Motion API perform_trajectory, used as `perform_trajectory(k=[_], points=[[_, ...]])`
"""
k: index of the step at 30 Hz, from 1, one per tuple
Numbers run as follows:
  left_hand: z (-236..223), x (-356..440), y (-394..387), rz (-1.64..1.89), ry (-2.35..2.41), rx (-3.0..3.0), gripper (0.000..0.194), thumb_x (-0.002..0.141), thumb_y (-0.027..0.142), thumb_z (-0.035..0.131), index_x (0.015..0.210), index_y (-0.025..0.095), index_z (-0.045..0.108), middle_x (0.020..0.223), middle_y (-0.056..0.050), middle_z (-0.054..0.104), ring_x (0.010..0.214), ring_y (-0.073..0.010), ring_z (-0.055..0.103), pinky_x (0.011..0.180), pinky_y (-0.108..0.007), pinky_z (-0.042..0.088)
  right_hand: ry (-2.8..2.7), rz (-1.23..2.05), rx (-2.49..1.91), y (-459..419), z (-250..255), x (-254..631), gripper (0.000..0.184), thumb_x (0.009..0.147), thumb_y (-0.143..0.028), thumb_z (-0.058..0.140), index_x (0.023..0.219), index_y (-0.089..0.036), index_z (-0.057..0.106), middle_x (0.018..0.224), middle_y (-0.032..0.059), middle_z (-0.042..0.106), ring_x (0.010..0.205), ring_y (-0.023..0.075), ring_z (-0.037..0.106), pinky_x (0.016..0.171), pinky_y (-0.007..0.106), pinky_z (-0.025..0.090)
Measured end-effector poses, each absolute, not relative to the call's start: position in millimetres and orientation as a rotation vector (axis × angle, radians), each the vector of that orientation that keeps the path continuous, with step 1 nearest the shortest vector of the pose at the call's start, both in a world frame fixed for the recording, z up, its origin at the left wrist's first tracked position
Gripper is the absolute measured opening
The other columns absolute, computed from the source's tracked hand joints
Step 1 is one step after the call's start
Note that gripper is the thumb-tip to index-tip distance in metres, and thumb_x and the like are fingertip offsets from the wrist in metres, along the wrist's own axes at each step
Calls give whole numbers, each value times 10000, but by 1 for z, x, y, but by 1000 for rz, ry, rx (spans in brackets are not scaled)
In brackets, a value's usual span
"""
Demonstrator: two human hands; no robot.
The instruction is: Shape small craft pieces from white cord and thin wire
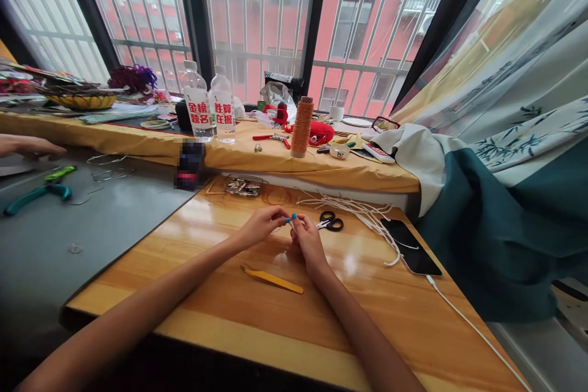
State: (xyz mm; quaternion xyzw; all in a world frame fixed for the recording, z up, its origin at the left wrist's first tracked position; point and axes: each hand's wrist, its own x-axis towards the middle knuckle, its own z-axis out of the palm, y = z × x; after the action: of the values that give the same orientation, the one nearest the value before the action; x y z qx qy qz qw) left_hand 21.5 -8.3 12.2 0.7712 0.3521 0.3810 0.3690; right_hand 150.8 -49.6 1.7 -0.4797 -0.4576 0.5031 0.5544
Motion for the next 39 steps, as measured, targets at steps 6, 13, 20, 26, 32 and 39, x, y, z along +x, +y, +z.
perform_trajectory(k=[6, 13, 20, 26, 32, 39], points=[[4, 27, -6, 921, 799, 1779, 125, 712, 199, 516, 789, 110, 557, 622, 16, 522, 583, -74, 454, 569, -191, 353, -957, 1173, -1124, -50, -2, 153, 315, 601, -417, 607, 761, -188, 461, 425, -104, 333, 369, 43, 242, 363, 180, 171], [1, 23, -6, 673, 646, 1502, 321, 670, 148, 558, 984, 131, 494, 676, 10, 540, 610, -78, 521, 585, -190, 400, -952, 1189, -1139, -48, 2, 156, 346, 562, -447, 609, 715, -180, 451, 408, -106, 322, 342, 36, 215, 344, 187, 134], [9, 10, 6, 529, 798, 2088, 238, 762, 256, 438, 834, 87, 589, 699, -27, 594, 585, -78, 509, 526, -172, 377, -1159, 1190, -1231, -45, 4, 162, 266, 626, -417, 545, 662, -197, 401, 379, -116, 316, 315, 31, 177, 338, 180, 122], [7, 3, 14, 544, 852, 2374, 159, 725, 177, 477, 771, 129, 622, 692, -31, 608, 640, -115, 517, 601, -208, 361, -1442, 1023, -1295, -44, 3, 162, 143, 618, -293, 553, 585, -187, 462, 393, -78, 396, 367, 71, 312, 394, 202, 206], [11, 8, -4, 539, 872, 2787, 142, 749, 133, 453, 735, 138, 594, 757, -75, 590, 750, -177, 535, 731, -291, 354, -1562, 794, -1308, -49, -1, 160, 90, 611, -154, 525, 538, -192, 490, 523, -35, 488, 523, 114, 397, 532, 237, 264], [18, 25, -31, 687, 1062, 2942, 182, 806, 181, 389, 768, 123, 557, 755, -92, 577, 716, -182, 537, 651, -278, 386, -1379, 783, -1322, -47, 0, 161, 105, 671, -272, 494, 619, -205, 433, 507, -44, 447, 459, 104, 377, 457, 227, 259]])
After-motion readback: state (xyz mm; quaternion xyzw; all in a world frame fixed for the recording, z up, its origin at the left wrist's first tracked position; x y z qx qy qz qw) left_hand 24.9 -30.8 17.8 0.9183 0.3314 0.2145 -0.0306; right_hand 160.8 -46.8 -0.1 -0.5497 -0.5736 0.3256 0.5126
